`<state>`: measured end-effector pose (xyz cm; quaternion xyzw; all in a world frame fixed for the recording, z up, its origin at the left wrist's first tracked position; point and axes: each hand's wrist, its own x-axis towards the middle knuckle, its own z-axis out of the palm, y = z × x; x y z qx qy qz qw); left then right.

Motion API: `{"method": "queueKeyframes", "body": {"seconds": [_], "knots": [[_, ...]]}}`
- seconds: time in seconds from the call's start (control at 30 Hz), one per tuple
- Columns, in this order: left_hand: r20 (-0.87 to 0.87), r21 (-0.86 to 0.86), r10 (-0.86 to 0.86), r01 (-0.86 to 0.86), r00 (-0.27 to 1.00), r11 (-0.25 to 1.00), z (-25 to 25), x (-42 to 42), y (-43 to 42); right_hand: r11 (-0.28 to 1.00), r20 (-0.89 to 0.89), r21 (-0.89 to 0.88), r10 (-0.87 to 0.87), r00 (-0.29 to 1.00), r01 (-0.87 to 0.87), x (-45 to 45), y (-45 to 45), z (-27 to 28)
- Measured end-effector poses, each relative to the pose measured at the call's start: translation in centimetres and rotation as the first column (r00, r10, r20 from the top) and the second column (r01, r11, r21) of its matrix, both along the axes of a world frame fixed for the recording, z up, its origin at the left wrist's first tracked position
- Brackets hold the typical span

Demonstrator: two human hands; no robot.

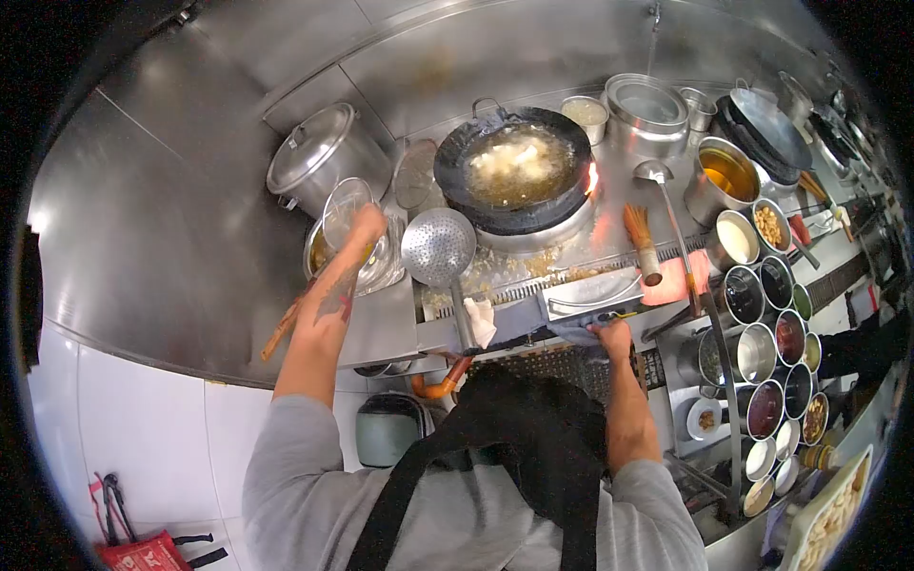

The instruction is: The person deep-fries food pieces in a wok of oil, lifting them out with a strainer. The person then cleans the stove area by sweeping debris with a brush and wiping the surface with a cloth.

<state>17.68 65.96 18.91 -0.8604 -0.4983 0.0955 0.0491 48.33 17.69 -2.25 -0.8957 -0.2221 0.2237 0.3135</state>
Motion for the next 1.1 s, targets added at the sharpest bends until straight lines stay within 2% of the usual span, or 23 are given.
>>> {"method": "queueKeyframes", "body": {"seconds": [0.03, 0.1, 0.17, 0.23, 0.27, 0.3, 0.37, 0.4, 0.43, 0.47, 0.5, 0.53, 0.57, 0.6, 0.67, 0.7, 0.73, 0.77, 0.8, 0.97, 1.03, 1.07, 1.1], "knots": [[0.305, 0.087, 0.179, -0.214, 0.936, 0.973, -0.9, 0.0, 0.3, 1.0, 0.002, -0.001, -0.003, 1.0, 0.003, 0.0, 0.3, -0.8], [0.382, 0.086, 0.158, -0.205, 0.91, 0.975, 2.1, 0.0, -2.4, 0.992, 0.059, 0.121, 0.021, 0.998, -0.028, 0.0, 1.1, -3.3], [0.456, 0.092, 0.124, -0.185, 0.881, 0.979, 6.1, 1.1, -4.7, 0.991, 0.099, 0.135, -0.021, 0.995, 0.008, -0.9, 1.2, -1.8], [0.553, 0.175, -0.019, -0.093, 0.833, 0.98, 8.4, 2.0, -5.7, 0.98, 0.066, 0.001, 0.199, 0.978, -0.199, -1.4, 0.3, -1.2], [0.669, 0.047, 0.03, -0.083, 0.742, 0.995, 8.9, 2.5, -5.5, 0.958, -0.197, 0.05, 0.286, 0.938, -0.281, -1.3, -0.1, -1.7], [0.668, 0.042, 0.024, -0.071, 0.744, 0.997, 8.9, 3.4, -5.5, 0.962, -0.2, 0.046, 0.273, 0.941, -0.27, -1.4, -1.3, -2.2], [0.628, -0.222, 0.222, -0.102, 0.746, 0.97, 9.7, 5.1, -5.7, 0.952, 0.028, -0.042, 0.303, 0.953, -0.302, -1.0, -3.8, -1.7], [0.392, 0.058, -0.175, 0.165, 0.903, 0.985, 5.7, 4.7, -1.2, 0.933, -0.098, -0.099, 0.338, 0.936, -0.347, 0.0, -5.1, -0.9], [0.393, 0.059, -0.187, 0.179, 0.9, 0.982, 2.0, 4.3, 1.4, 0.937, -0.097, -0.099, 0.325, 0.941, -0.334, 0.5, -6.4, -0.8], [0.367, -0.201, -0.123, 0.208, 0.922, 0.957, -0.9, 4.5, 3.4, 0.953, -0.233, -0.113, 0.25, 0.94, -0.282, 1.1, -8.3, -1.3], [0.43, -0.518, 0.106, 0.149, 0.897, 0.842, -0.3, 5.5, 2.0, 0.962, -0.302, -0.122, 0.2, 0.932, -0.246, 1.3, -10.2, -2.1], [0.383, -0.759, 0.366, 0.063, 0.848, 0.648, 0.2, 6.5, 0.5, 0.969, -0.366, -0.136, 0.147, 0.919, -0.209, 1.5, -12.2, -2.9], [0.233, -0.959, 0.741, 0.025, 0.63, 0.281, 2.1, 7.0, -4.0, 0.979, -0.313, -0.144, 0.09, 0.945, -0.141, 1.4, -14.2, -4.1], [0.223, -0.962, 0.733, 0.024, 0.643, 0.272, 0.9, 7.2, -5.3, 0.986, -0.26, -0.151, 0.034, 0.965, -0.076, 1.0, -16.2, -5.3], [0.222, -0.97, 0.77, 0.219, 0.599, 0.109, -1.2, 8.4, -6.3, 0.985, -0.264, -0.161, 0.019, 0.964, -0.063, 0.7, -19.4, -8.9], [0.212, -0.972, 0.765, 0.214, 0.608, 0.099, -2.3, 9.0, -6.6, 0.983, -0.266, -0.167, 0.024, 0.964, -0.07, 0.0, -19.8, -7.5], [0.244, -0.951, 0.768, 0.302, 0.593, 0.069, -3.4, 9.5, -7.0, 0.972, -0.394, -0.235, -0.119, 0.912, 0.025, -0.7, -20.1, -6.0], [0.281, -0.919, 0.771, 0.392, 0.571, 0.045, -4.0, 10.2, -7.5, 0.971, -0.396, -0.237, -0.123, 0.91, 0.028, -0.7, -19.9, -5.5], [0.299, -0.879, 0.816, 0.476, 0.495, 0.033, -3.3, 10.4, -9.0, 0.966, -0.423, -0.258, -0.103, 0.9, -0.011, -0.3, -19.6, -5.5], [0.365, -0.866, 0.842, 0.477, 0.397, 0.151, -1.0, 9.1, -13.4, 0.97, -0.479, -0.221, -0.016, 0.878, -0.103, 3.2, -15.0, -6.8], [0.342, -0.891, 0.909, 0.389, 0.239, 0.233, 0.3, 8.9, -13.7, 0.93, -0.16, -0.079, 0.342, 0.926, -0.358, 5.1, -12.0, -7.8], [0.386, -0.89, 0.897, 0.342, 0.217, 0.3, -0.1, 9.1, -13.0, 0.926, -0.168, -0.054, 0.361, 0.917, -0.375, 6.0, -10.3, -8.7], [0.399, -0.891, 0.893, 0.318, 0.207, 0.324, 1.0, 9.6, -13.6, 0.946, -0.178, -0.079, 0.298, 0.938, -0.316, 6.9, -8.4, -9.8]]}}
